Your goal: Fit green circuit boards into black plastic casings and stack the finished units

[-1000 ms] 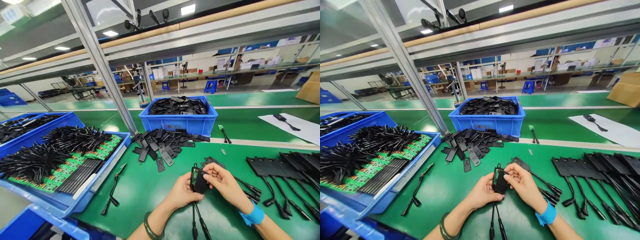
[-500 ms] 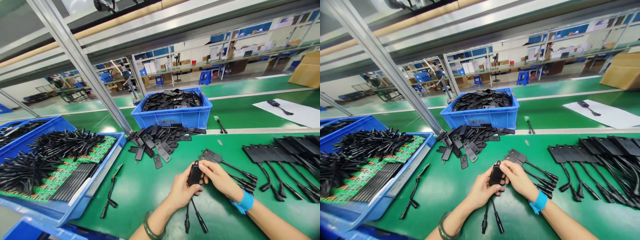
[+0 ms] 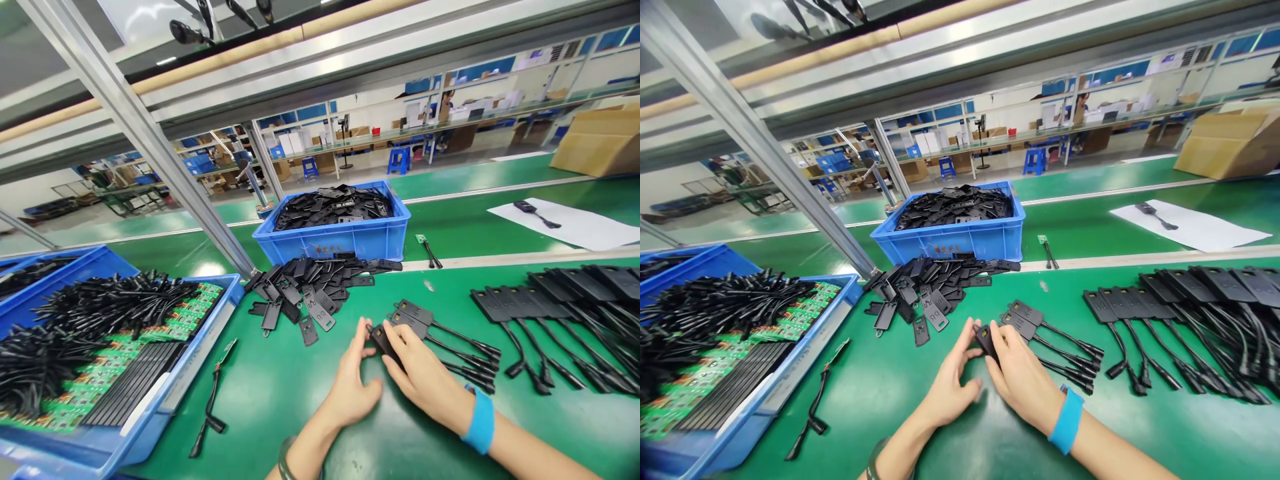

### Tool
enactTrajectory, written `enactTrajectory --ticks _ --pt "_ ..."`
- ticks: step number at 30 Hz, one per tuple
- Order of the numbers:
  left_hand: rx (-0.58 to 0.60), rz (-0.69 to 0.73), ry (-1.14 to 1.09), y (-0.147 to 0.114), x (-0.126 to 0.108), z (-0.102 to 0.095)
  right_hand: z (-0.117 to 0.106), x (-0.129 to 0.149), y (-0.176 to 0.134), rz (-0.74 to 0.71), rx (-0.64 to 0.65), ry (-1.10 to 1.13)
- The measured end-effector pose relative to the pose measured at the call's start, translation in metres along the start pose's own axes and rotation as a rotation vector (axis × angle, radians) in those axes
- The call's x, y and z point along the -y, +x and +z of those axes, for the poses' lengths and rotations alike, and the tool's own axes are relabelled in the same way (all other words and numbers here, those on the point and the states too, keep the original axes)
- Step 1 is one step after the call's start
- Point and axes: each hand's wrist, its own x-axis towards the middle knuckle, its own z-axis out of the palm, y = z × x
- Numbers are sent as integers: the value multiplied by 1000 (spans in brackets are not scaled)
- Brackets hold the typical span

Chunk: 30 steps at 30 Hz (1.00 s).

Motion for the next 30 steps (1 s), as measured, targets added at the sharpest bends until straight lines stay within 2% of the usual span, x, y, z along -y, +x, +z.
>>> enactTrajectory --ticks 2,4,6,10,12,14,19,25,30 --pt "-75 26 -1 2 0 -4 -2 1 -3 -39 64 -135" --pt "-71 33 20 3 1 -6 -4 1 -4 -35 95 -275" --pt "-38 24 66 3 4 -5 -3 -2 -3 -2 69 -374" --pt "7 18 122 2 8 -5 5 -19 1 127 -54 -465" --pt "20 16 130 3 7 -6 13 -29 1 212 -47 -474" --pt "19 12 151 4 5 -8 21 -33 -1 225 -16 -459" --pt "-18 -8 235 8 -1 -12 35 -16 -12 63 -23 -407" --pt "-68 -42 -17 10 6 -15 42 6 -24 -107 -38 -397" --pt "-4 -33 -77 8 10 -13 45 7 -24 -235 -105 -507"
